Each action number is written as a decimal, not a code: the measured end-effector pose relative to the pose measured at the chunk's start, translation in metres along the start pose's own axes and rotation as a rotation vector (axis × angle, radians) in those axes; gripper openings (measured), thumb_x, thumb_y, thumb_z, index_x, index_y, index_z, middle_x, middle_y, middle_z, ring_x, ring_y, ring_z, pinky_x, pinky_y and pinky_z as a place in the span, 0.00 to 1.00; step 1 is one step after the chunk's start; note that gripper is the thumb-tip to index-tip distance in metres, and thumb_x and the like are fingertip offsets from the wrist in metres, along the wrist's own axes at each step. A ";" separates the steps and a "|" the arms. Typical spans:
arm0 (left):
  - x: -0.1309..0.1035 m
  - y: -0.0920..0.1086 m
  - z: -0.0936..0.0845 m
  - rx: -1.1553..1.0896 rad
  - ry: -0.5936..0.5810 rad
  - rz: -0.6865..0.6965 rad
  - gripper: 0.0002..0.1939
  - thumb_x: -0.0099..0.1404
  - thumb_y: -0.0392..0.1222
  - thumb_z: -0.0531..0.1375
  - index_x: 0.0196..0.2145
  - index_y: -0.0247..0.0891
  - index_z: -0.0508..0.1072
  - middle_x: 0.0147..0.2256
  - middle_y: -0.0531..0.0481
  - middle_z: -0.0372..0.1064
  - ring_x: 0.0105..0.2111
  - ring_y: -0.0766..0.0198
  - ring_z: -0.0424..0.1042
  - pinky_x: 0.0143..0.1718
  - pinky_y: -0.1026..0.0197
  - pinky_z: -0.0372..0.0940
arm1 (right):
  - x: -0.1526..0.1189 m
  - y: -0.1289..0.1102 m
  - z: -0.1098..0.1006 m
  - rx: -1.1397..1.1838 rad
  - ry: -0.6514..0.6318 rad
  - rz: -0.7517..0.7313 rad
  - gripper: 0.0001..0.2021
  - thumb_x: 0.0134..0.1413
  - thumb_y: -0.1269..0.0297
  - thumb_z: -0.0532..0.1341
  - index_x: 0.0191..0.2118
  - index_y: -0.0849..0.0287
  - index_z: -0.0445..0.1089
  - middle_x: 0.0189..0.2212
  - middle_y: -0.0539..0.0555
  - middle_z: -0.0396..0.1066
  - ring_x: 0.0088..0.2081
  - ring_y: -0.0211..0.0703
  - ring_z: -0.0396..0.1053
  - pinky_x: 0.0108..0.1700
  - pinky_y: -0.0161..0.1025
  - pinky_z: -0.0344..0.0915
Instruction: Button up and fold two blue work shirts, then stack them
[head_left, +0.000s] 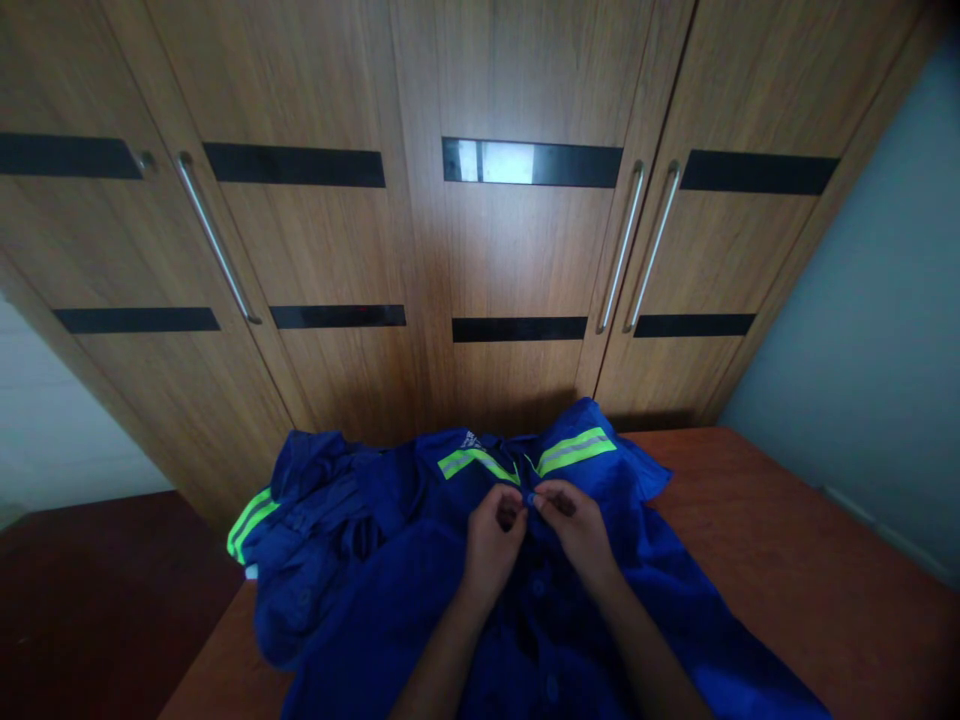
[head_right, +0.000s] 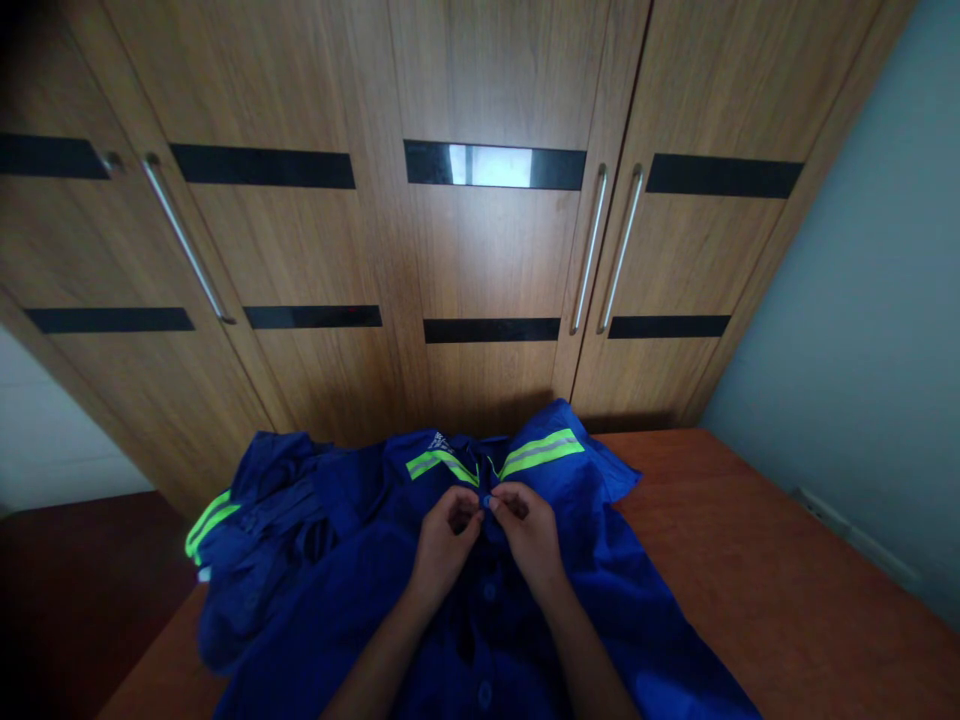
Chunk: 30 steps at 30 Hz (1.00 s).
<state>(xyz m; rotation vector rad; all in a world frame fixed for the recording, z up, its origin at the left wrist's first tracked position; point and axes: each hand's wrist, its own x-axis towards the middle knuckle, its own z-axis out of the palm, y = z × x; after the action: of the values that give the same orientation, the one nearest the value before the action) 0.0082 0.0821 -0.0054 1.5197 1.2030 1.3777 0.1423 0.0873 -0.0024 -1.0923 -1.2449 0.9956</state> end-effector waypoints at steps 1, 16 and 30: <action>0.000 0.000 0.000 0.012 -0.003 0.007 0.03 0.57 0.37 0.58 0.32 0.38 0.69 0.29 0.53 0.70 0.31 0.63 0.70 0.32 0.64 0.63 | 0.000 0.000 0.000 0.020 -0.007 0.018 0.11 0.45 0.56 0.65 0.33 0.58 0.73 0.28 0.51 0.74 0.31 0.44 0.70 0.33 0.37 0.65; -0.011 0.003 0.005 0.314 -0.301 0.157 0.11 0.53 0.26 0.53 0.26 0.39 0.69 0.28 0.52 0.67 0.30 0.65 0.67 0.32 0.66 0.59 | 0.004 0.006 -0.013 -0.769 0.162 -0.333 0.11 0.50 0.67 0.57 0.40 0.58 0.71 0.38 0.57 0.72 0.44 0.51 0.67 0.48 0.46 0.62; -0.016 0.011 -0.003 0.560 -0.418 0.166 0.12 0.54 0.25 0.52 0.29 0.40 0.68 0.30 0.52 0.68 0.30 0.65 0.69 0.32 0.66 0.60 | 0.014 0.015 -0.028 0.037 0.102 0.139 0.16 0.42 0.61 0.62 0.41 0.56 0.73 0.23 0.47 0.72 0.24 0.41 0.67 0.28 0.37 0.61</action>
<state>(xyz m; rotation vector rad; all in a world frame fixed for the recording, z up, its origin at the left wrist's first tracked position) 0.0071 0.0635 0.0011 2.2063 1.2667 0.7772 0.1714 0.1015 -0.0147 -1.1984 -1.0761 1.0501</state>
